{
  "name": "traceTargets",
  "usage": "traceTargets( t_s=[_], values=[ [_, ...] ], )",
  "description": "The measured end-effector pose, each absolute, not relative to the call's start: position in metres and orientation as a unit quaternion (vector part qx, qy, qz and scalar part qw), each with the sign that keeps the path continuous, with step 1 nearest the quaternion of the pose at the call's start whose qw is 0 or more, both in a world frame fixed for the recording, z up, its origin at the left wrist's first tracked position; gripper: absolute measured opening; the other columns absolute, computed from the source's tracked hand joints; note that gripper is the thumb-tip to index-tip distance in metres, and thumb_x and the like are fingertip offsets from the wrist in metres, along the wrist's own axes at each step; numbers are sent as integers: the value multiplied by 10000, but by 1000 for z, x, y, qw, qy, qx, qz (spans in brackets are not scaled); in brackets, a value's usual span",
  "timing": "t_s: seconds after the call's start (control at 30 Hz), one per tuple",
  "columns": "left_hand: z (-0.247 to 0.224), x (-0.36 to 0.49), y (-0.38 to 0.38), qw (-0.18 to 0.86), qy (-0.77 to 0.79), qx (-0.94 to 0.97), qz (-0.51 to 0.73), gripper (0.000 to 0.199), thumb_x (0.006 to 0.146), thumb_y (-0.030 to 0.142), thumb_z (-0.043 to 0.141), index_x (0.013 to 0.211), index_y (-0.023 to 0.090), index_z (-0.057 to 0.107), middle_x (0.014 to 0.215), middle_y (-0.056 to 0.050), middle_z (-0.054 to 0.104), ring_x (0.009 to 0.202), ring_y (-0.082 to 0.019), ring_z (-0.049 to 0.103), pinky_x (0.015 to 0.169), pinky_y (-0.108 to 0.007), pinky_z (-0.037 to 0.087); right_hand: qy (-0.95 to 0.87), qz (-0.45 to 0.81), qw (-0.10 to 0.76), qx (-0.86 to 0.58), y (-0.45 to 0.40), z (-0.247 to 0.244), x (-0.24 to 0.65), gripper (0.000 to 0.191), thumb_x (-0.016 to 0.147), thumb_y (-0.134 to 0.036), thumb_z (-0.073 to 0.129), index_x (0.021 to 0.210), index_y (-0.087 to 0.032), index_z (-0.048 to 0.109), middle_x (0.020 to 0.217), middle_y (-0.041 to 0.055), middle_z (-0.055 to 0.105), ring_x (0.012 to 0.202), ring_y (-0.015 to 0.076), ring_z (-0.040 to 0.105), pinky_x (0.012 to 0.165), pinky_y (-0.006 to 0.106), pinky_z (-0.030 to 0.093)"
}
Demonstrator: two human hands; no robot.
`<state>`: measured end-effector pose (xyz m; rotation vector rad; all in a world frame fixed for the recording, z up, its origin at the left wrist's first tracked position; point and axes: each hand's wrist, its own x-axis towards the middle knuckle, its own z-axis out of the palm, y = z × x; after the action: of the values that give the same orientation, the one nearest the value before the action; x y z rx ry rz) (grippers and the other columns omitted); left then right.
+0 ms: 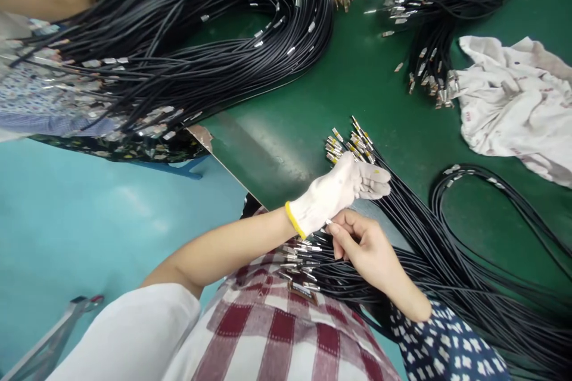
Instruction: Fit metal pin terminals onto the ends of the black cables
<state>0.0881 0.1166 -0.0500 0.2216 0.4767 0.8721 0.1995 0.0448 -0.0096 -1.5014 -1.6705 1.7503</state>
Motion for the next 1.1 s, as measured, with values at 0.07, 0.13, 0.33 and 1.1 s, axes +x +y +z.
traceTargets(
  t_s=[0.07, 0.13, 0.33, 1.1],
  values=[
    [-50, 88, 116, 871, 229, 110, 421, 729, 954, 712, 314, 861, 128, 740, 804, -91, 738, 800, -189, 696, 893, -338, 502, -572, 614, 149, -523, 45, -9, 199, 271, 986, -320, 515, 743, -205, 547, 519, -34, 597, 478, 120, 497, 531, 238, 395],
    [-49, 88, 115, 868, 232, 113, 424, 710, 949, 711, 338, 871, 130, 739, 840, -95, 745, 826, -196, 700, 905, -345, 503, -566, 617, 149, -525, 46, -8, 198, 264, 984, -316, 519, 746, -206, 546, 513, -38, 587, 473, 120, 498, 531, 240, 393],
    [-51, 88, 112, 866, 240, 116, 422, 670, 949, 696, 360, 923, 137, 727, 969, -122, 756, 962, -241, 700, 976, -390, 478, -558, 621, 149, -530, 46, -6, 196, 264, 978, -301, 525, 731, -209, 531, 510, -44, 572, 475, 121, 507, 552, 245, 407],
    [-53, 87, 109, 865, 243, 138, 418, 589, 938, 676, 425, 997, 173, 726, 1073, -100, 728, 1021, -237, 662, 1013, -404, 464, -511, 651, 136, -544, 51, 0, 191, 304, 948, -421, 583, 732, -210, 542, 490, -45, 557, 450, 119, 486, 501, 241, 407]
  ],
)
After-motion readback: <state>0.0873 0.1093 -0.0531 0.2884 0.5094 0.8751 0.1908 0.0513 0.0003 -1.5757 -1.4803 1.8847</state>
